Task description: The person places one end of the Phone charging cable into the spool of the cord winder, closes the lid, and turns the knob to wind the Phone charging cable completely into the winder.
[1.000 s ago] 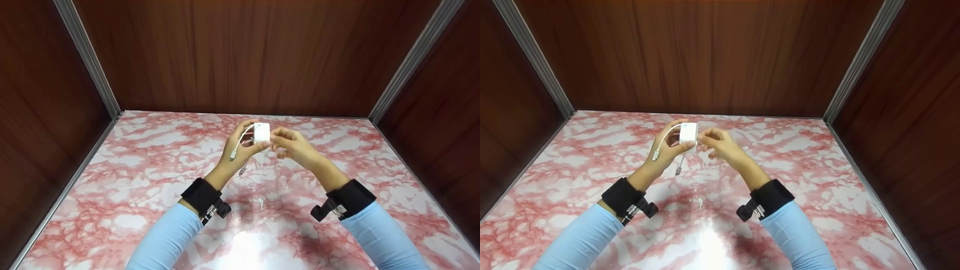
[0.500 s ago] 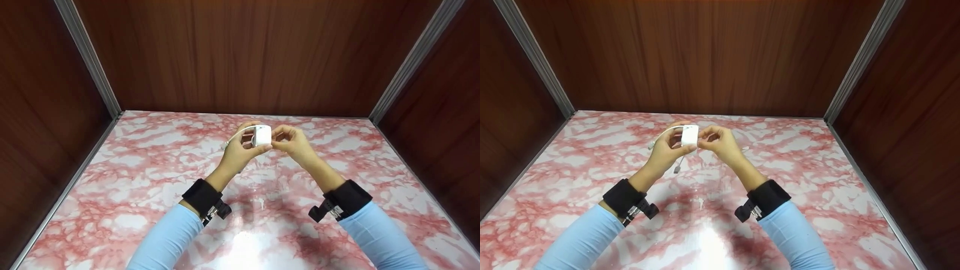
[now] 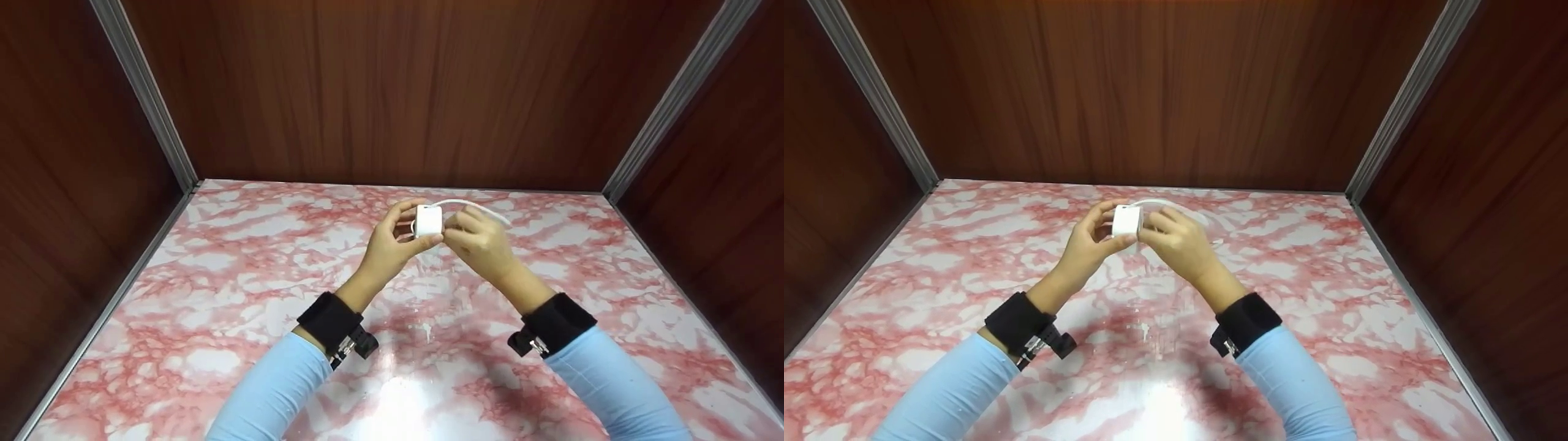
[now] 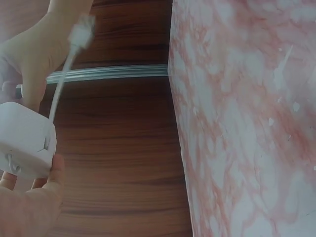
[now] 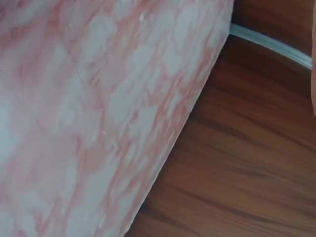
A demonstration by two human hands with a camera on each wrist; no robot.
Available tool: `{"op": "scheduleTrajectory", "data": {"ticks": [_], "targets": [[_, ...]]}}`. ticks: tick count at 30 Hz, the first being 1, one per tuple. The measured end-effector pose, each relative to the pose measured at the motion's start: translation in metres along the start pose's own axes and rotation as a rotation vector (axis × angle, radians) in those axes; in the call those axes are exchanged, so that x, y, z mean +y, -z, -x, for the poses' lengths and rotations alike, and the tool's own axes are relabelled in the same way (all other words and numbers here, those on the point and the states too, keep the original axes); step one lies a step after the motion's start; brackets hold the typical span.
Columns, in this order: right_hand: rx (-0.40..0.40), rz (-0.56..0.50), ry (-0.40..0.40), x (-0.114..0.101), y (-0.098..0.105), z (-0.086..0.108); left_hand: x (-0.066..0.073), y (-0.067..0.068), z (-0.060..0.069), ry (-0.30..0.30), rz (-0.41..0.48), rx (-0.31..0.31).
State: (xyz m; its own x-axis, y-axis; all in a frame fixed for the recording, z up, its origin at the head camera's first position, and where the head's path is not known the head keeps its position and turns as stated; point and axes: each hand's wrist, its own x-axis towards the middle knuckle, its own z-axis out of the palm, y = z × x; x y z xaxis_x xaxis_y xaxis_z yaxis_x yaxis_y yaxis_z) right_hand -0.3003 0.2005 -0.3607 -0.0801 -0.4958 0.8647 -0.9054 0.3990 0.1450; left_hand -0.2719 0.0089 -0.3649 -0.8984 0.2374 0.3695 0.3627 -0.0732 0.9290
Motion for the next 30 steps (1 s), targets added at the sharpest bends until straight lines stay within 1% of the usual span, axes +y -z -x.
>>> {"op": "scheduleTrajectory", "data": {"ticks": [1, 2, 4, 5, 7, 9, 10, 12, 14, 16, 17, 18, 19, 20, 22, 24, 28, 30], "targets": [[-0.033, -0.059, -0.082, -0.001, 0.0, 0.0, -0.001, 0.0, 0.0, -0.004, -0.005, 0.008], [-0.068, -0.135, -0.194, -0.004, 0.001, 0.001, -0.001, 0.001, -0.001, -0.008, -0.008, 0.017], [-0.12, -0.346, -0.462, -0.009, 0.002, 0.001, -0.002, 0.002, -0.001, -0.015, -0.016, 0.03], [-0.13, -0.465, -0.594, -0.011, 0.002, 0.0, -0.001, 0.002, -0.001, -0.018, -0.021, 0.035], [-0.106, -0.687, -0.841, -0.015, 0.003, -0.004, 0.001, 0.002, -0.002, -0.021, -0.024, 0.038], [-0.064, -0.861, -1.035, -0.017, 0.004, -0.008, 0.004, 0.001, -0.002, -0.023, -0.018, 0.034], [-0.047, -0.923, -1.112, -0.017, 0.005, -0.011, 0.005, 0.0, -0.002, -0.023, -0.018, 0.032], [-0.04, -1.007, -1.242, -0.017, 0.008, -0.016, 0.008, -0.001, -0.002, -0.025, -0.013, 0.025], [-0.078, -1.05, -1.35, -0.016, 0.012, -0.02, 0.008, -0.002, -0.002, -0.025, -0.012, 0.019], [-0.13, -1.05, -1.413, -0.015, 0.015, -0.022, 0.007, -0.002, -0.002, -0.019, -0.018, 0.017], [-0.151, -1.04, -1.424, -0.015, 0.017, -0.023, 0.006, -0.002, -0.001, -0.015, -0.02, 0.017], [-0.167, -1.007, -1.415, -0.015, 0.017, -0.023, 0.005, -0.002, -0.001, -0.013, -0.02, 0.017], [-0.175, -0.958, -1.383, -0.015, 0.017, -0.022, 0.004, -0.003, -0.001, -0.011, -0.026, 0.019], [-0.165, -0.902, -1.338, -0.015, 0.016, -0.021, 0.003, -0.003, -0.001, -0.012, -0.03, 0.02], [-0.122, -0.764, -1.21, -0.016, 0.012, -0.018, 0.002, -0.003, -0.001, -0.016, -0.038, 0.02], [-0.082, -0.598, -1.028, -0.017, 0.009, -0.014, 0.001, -0.003, 0.0, -0.02, -0.04, 0.016], [-0.012, -0.277, -0.586, -0.018, 0.001, -0.006, 0.0, -0.003, -0.001, -0.026, -0.02, 0.012], [0.02, -0.139, -0.389, -0.016, -0.001, -0.003, 0.001, -0.003, -0.001, -0.027, -0.006, 0.014]]}}
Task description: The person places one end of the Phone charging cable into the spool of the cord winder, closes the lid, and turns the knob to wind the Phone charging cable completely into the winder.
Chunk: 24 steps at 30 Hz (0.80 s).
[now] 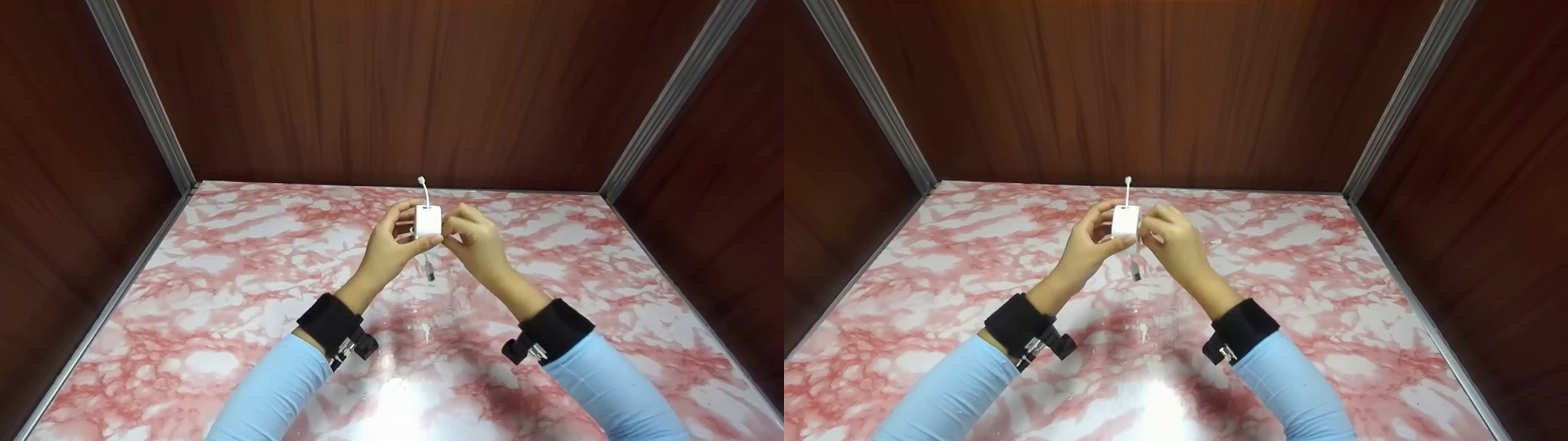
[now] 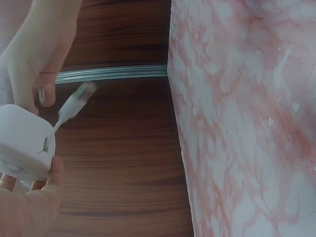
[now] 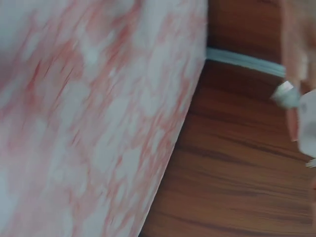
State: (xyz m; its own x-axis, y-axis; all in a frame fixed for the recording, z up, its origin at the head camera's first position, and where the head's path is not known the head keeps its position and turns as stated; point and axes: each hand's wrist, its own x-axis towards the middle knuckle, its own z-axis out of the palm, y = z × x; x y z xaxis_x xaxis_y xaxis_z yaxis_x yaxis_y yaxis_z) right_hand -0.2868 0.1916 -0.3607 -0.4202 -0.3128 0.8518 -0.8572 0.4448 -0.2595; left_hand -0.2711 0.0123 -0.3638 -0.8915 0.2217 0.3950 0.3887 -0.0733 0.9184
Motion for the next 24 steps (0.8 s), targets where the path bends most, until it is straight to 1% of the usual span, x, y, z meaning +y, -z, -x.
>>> {"op": "scheduleTrajectory", "data": {"ticks": [1, 2, 3, 4, 5, 6, 7, 9, 11, 13, 15, 17, 20, 21, 22, 23, 24], "targets": [[0.019, 0.044, 0.071, 0.002, -0.001, 0.001, 0.0, 0.0, 0.0, -0.001, 0.004, 0.001], [0.033, 0.07, 0.115, 0.003, -0.001, 0.001, 0.0, 0.0, 0.0, -0.001, 0.006, 0.0], [0.03, 0.074, 0.131, 0.004, -0.001, 0.002, 0.0, 0.0, 0.0, 0.0, 0.007, -0.001], [0.017, 0.056, 0.118, 0.005, -0.001, 0.002, -0.001, 0.0, 0.0, -0.001, 0.006, -0.002], [-0.009, -0.001, 0.072, 0.005, 0.0, 0.003, -0.001, 0.0, 0.0, -0.001, 0.006, -0.002], [-0.045, -0.079, 0.002, 0.004, 0.001, 0.003, -0.002, 0.0, 0.0, 0.0, 0.005, 0.0], [-0.086, -0.179, -0.094, 0.003, 0.002, 0.003, -0.003, 0.0, 0.0, 0.001, 0.003, 0.004], [-0.16, -0.403, -0.331, 0.001, 0.004, 0.002, -0.004, 0.001, 0.0, 0.004, -0.002, 0.013], [-0.193, -0.613, -0.583, -0.002, 0.005, 0.0, -0.005, 0.001, 0.0, 0.006, -0.008, 0.021], [-0.205, -0.765, -0.785, -0.004, 0.005, -0.002, -0.006, 0.001, 0.001, 0.007, -0.014, 0.02], [-0.213, -0.86, -0.931, -0.005, 0.007, -0.006, -0.005, 0.001, 0.001, 0.006, -0.018, 0.015], [-0.235, -0.901, -1.042, -0.006, 0.01, -0.009, -0.005, 0.001, 0.001, 0.001, -0.015, 0.008], [-0.303, -0.891, -1.155, -0.006, 0.016, -0.013, -0.004, 0.0, 0.002, 0.002, -0.019, -0.002], [-0.324, -0.871, -1.175, -0.006, 0.018, -0.014, -0.004, 0.0, 0.002, 0.004, -0.02, -0.005], [-0.344, -0.848, -1.179, -0.006, 0.019, -0.014, -0.004, 0.0, 0.002, 0.006, -0.022, -0.007], [-0.355, -0.827, -1.171, -0.006, 0.019, -0.015, -0.004, 0.001, 0.002, 0.01, -0.024, -0.007], [-0.36, -0.798, -1.145, -0.005, 0.019, -0.015, -0.004, 0.001, 0.002, 0.014, -0.027, -0.006]]}}
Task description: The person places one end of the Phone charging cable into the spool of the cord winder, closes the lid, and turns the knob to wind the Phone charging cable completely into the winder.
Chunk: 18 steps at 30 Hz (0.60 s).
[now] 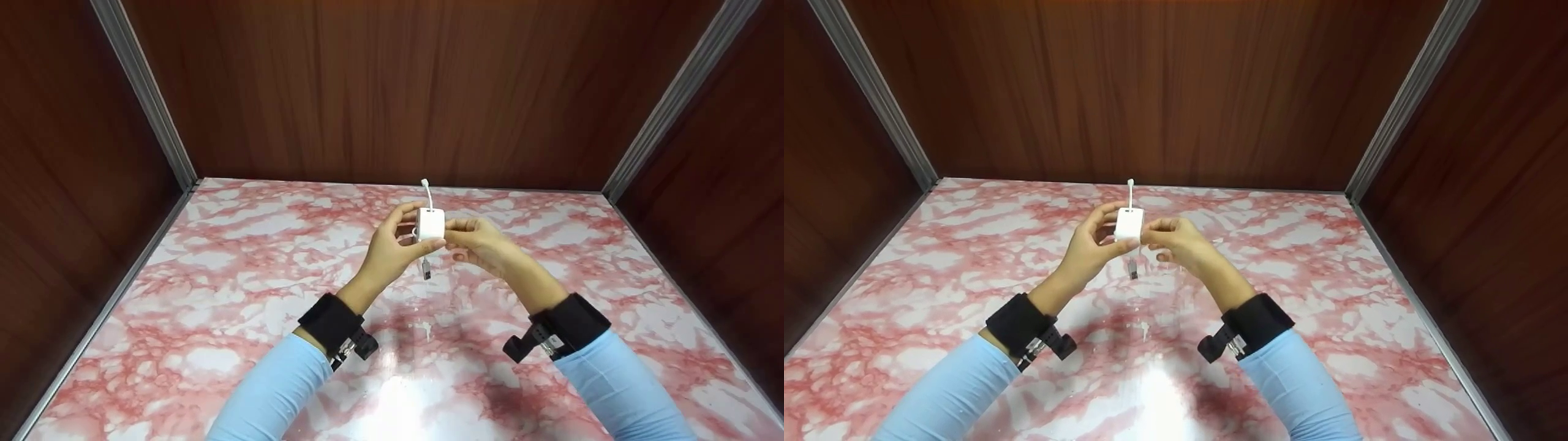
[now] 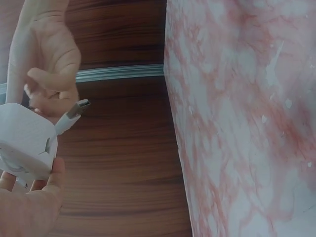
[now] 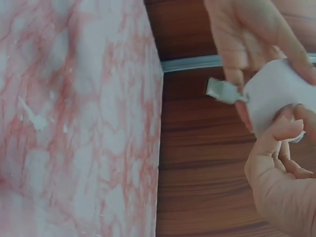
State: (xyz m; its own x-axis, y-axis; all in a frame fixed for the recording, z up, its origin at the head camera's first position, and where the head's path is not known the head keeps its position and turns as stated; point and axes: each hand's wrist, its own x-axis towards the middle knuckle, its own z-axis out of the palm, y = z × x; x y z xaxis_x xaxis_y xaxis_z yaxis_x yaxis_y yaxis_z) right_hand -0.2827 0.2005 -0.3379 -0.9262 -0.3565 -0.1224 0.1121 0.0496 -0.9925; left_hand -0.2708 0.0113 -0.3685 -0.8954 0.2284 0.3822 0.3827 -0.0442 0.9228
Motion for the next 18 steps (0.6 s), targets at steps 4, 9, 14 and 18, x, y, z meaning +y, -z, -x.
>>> {"op": "scheduleTrajectory", "data": {"ticks": [4, 9, 14, 18], "targets": [[0.091, 0.207, 0.263, 0.006, -0.001, -0.002, 0.001, 0.0, 0.0, 0.01, -0.001, 0.007], [0.245, 0.436, 0.611, 0.017, -0.003, -0.006, 0.003, 0.0, 0.0, 0.008, -0.013, 0.001], [0.239, 0.517, 0.845, 0.025, 0.0, -0.009, 0.002, 0.0, 0.0, 0.0, -0.018, -0.013], [0.246, 0.57, 0.947, 0.027, 0.001, -0.012, 0.001, 0.001, -0.001, -0.003, -0.029, -0.015]]}}
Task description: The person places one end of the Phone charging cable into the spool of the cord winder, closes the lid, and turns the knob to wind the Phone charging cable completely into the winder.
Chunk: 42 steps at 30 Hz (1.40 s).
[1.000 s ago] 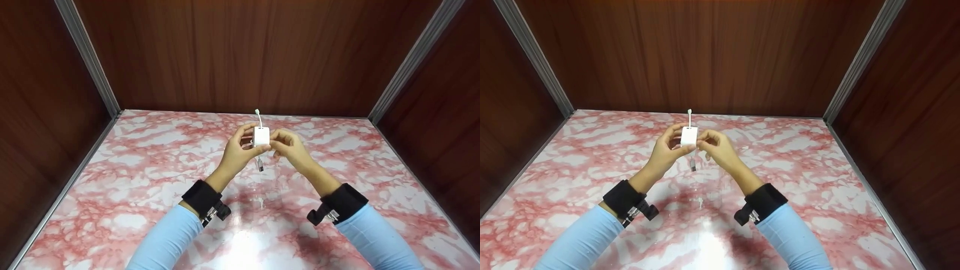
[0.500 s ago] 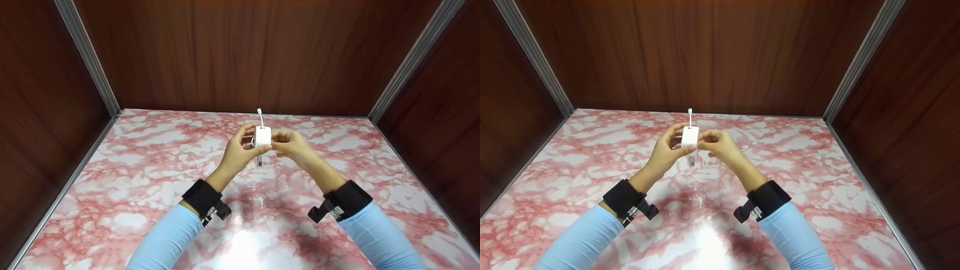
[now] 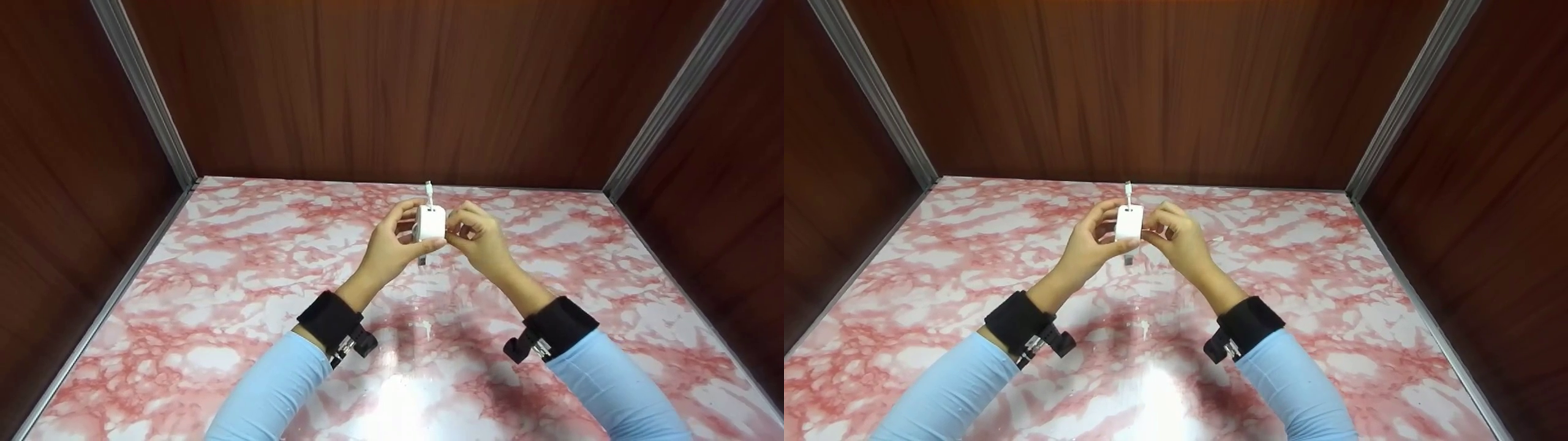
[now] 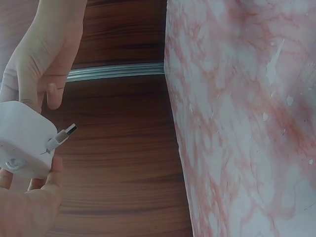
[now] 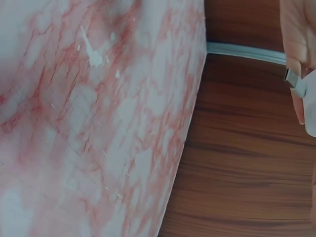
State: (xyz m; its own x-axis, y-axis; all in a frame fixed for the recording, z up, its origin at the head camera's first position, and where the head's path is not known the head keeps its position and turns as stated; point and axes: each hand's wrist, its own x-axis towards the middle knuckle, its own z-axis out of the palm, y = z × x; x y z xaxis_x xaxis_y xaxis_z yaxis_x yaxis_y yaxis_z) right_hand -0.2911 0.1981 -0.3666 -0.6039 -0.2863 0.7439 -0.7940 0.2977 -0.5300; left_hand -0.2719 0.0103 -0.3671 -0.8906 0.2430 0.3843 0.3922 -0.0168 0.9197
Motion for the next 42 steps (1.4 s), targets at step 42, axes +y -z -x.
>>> {"op": "scheduleTrajectory", "data": {"ticks": [42], "targets": [[-0.052, 0.144, 0.045, 0.001, -0.001, 0.01, -0.002, 0.001, 0.003, -0.003, 0.017, 0.014]]}}
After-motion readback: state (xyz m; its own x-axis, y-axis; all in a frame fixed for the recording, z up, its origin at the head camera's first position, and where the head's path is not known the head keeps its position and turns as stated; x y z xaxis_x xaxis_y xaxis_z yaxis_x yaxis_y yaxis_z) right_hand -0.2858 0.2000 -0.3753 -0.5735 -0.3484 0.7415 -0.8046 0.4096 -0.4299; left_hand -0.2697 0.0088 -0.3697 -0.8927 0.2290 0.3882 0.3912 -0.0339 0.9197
